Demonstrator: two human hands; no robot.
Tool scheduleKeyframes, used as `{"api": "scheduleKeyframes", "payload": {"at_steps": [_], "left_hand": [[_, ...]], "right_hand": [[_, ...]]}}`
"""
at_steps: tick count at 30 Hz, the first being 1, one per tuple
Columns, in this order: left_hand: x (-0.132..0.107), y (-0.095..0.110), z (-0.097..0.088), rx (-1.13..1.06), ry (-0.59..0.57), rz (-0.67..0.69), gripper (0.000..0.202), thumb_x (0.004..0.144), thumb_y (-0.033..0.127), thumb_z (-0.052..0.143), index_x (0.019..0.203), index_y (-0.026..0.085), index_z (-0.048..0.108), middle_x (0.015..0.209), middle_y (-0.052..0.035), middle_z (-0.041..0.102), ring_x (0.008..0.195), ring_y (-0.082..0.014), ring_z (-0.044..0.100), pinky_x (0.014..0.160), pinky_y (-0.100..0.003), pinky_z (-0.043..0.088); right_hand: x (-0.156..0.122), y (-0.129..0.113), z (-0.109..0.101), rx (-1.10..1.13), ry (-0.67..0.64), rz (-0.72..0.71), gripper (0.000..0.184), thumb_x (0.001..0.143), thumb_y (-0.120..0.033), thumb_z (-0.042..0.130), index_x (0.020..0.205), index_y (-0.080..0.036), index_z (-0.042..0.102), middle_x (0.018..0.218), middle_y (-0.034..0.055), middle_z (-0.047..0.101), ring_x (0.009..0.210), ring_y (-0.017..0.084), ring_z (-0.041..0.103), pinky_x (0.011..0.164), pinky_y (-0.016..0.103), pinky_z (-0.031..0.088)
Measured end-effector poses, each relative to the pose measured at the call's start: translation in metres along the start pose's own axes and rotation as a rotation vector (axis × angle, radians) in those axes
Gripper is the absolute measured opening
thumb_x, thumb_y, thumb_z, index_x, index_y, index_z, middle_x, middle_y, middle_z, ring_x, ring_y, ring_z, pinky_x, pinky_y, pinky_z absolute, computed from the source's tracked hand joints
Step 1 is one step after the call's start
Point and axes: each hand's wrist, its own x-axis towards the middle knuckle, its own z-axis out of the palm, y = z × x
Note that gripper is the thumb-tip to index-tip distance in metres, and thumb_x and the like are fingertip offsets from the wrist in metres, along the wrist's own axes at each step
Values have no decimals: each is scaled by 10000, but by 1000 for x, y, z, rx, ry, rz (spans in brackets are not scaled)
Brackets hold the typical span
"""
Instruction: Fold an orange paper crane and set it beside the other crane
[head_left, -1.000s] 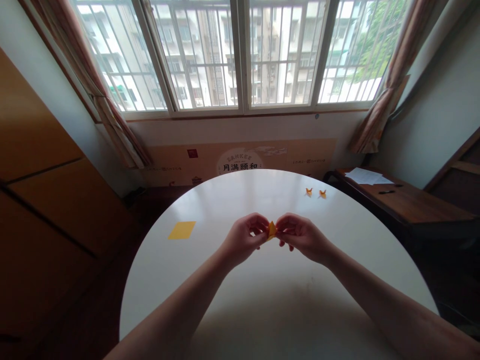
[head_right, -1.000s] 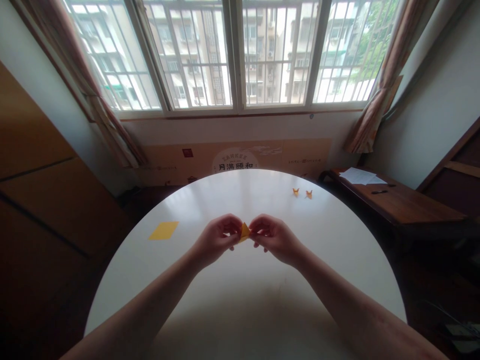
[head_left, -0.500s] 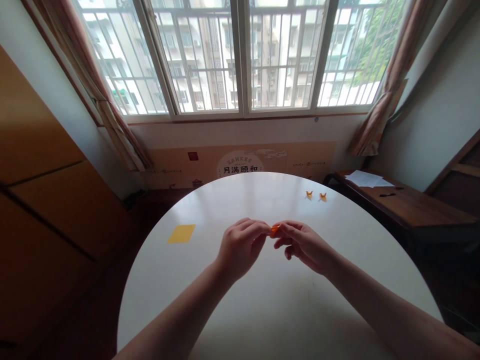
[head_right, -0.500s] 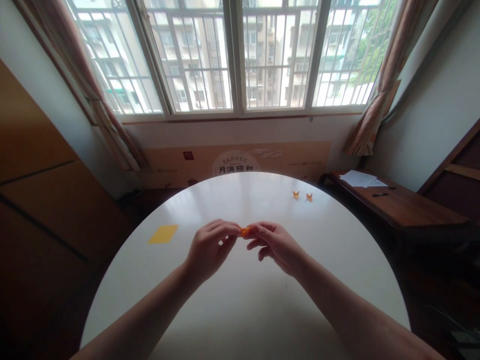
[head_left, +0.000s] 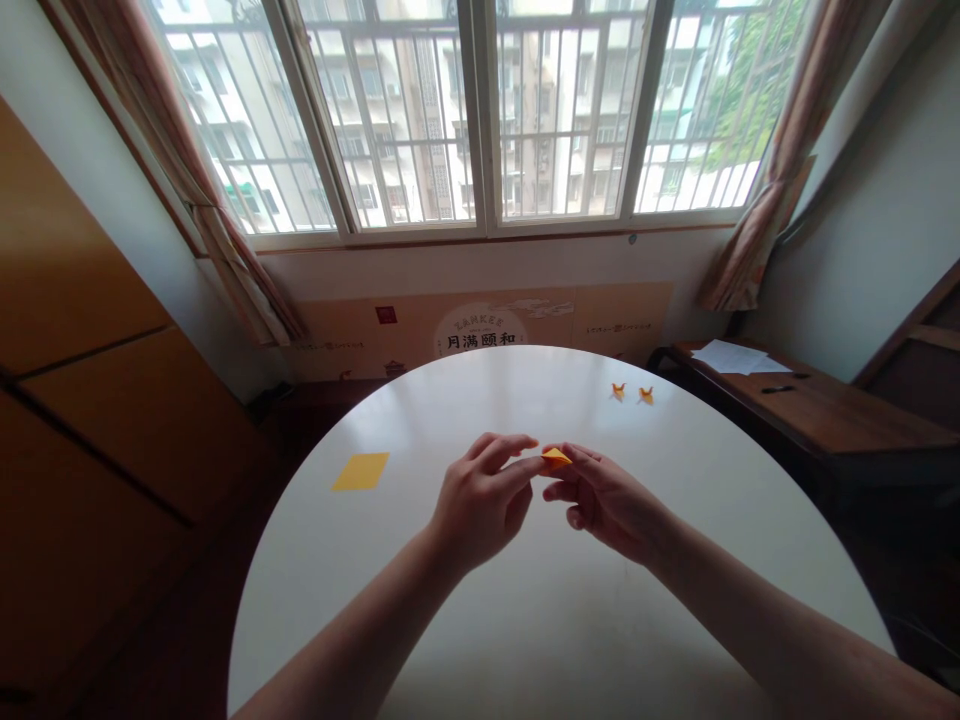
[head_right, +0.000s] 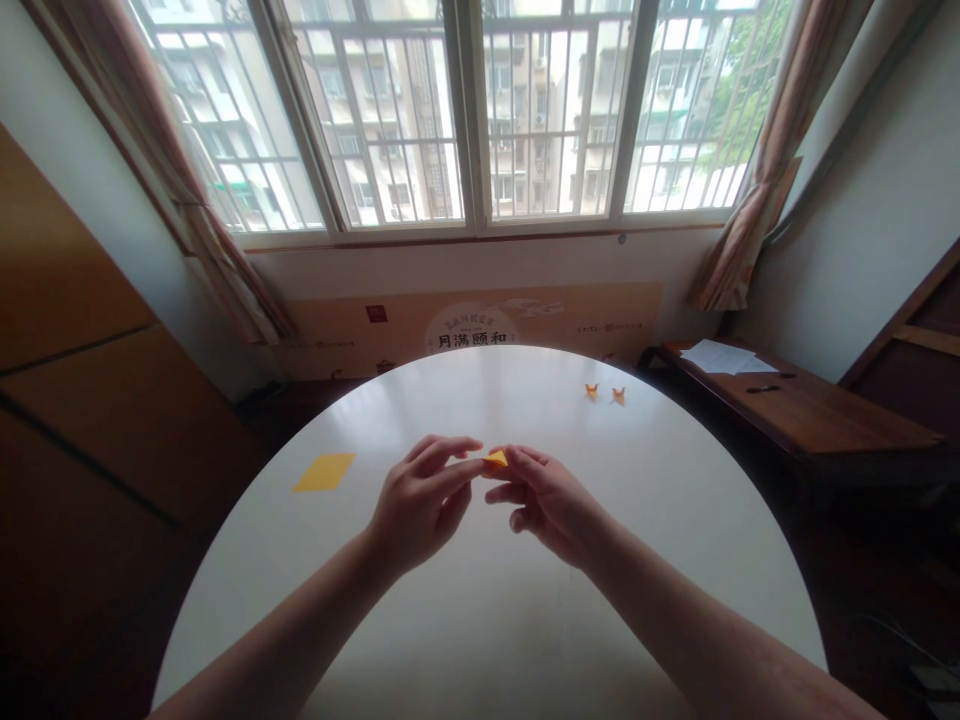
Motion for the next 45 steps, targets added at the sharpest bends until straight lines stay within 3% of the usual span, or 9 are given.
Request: {"api": "scheduleKeyframes", "payload": {"at_steps": [6,13,18,32,37,45], "left_hand": [[1,5,0,120,-88,-17,271,848,121,565,1074,209,686,1333,-118,602,1061,-266,623,814,-401,594],[-1,6,3,163,-168,-30,424,873,169,567,1295,204,568,1472,-153,478,1212,-313,556,897,-457,583],[-2,7,6,147,-213,-61,484,875,166,563,1353,211,504,1496,-161,435,1243,-319,532,916,-477,573],[0,12,4,123,-280,-70,455,850,139,578,1298,201,527,1526,-167,379,1309,-335,480,939,-481,565],[-1,12,5,73,-271,-106,537,855,155,577,1375,218,460,1503,-161,418,1301,-333,493,946,-498,557],[0,14,5,-43,-275,-102,556,842,138,579,1379,228,463,1336,-125,576,1158,-296,580,917,-460,561]], "right_hand": [[0,-2,-2,70,-1,-42,283,803,-410,790,983,-215,693,864,2,722,684,131,714,409,148,480],[-1,-6,1,90,14,-101,267,811,-415,782,974,-218,703,834,-10,710,667,112,692,423,142,478],[-2,-5,2,52,16,-137,317,789,-446,793,979,-206,712,818,2,688,659,110,662,433,147,474],[0,-4,2,-69,65,-209,362,759,-480,801,971,-196,727,794,31,684,630,128,613,424,178,451],[0,-3,0,-66,56,-244,346,780,-464,787,1023,-225,727,837,27,687,639,126,615,441,186,455],[0,-5,-1,-51,38,-248,283,763,-434,811,933,-222,733,761,10,661,628,113,580,451,179,433]]}}
